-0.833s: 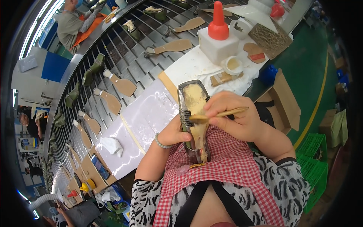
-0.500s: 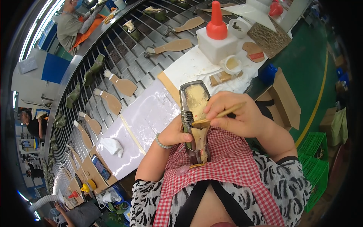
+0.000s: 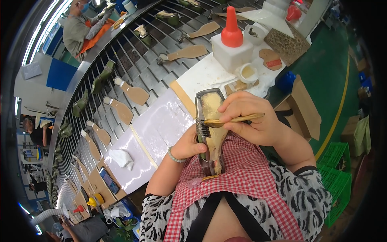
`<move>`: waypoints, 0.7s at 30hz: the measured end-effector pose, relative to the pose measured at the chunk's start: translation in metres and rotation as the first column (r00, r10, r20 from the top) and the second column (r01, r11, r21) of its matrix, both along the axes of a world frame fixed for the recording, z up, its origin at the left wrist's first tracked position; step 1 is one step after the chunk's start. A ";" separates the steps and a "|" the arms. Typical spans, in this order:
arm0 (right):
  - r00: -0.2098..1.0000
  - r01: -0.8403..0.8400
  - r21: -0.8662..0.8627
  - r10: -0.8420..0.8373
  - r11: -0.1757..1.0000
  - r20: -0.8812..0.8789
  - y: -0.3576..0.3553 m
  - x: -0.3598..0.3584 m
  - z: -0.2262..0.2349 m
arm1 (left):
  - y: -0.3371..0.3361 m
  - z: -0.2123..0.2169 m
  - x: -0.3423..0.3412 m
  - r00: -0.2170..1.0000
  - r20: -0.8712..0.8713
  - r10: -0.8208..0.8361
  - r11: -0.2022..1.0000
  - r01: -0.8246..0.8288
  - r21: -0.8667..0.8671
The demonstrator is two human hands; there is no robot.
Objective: Applying adhesive with a brush to the edges of shoe soles on a manufacturing assembly line.
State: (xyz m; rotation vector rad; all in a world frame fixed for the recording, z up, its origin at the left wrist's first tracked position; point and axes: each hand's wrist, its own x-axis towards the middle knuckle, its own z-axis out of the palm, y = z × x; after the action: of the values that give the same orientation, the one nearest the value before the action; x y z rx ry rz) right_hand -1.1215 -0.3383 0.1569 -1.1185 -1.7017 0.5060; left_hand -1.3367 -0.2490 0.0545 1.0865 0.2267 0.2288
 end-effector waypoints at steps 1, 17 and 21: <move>1.000 0.001 0.003 -0.001 1.000 0.002 -0.001 -0.001 -0.001 | -0.002 0.001 0.000 1.000 -0.006 -0.003 1.000 0.003 -0.028; 0.852 -0.087 -0.216 -0.040 0.973 -0.522 0.015 0.007 -0.038 | 0.072 0.016 -0.027 0.848 0.147 0.510 0.729 -0.335 -0.597; 0.777 -0.105 -0.292 -0.105 0.951 -0.621 0.024 0.006 -0.048 | 0.158 0.013 -0.049 0.769 0.119 0.628 0.707 -0.500 -0.500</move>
State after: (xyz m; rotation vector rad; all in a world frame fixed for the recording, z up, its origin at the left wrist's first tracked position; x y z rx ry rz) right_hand -1.1150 -0.3145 0.1092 -1.0052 -1.0423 1.0538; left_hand -1.3857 -0.0907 0.0676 0.4830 0.3391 0.8541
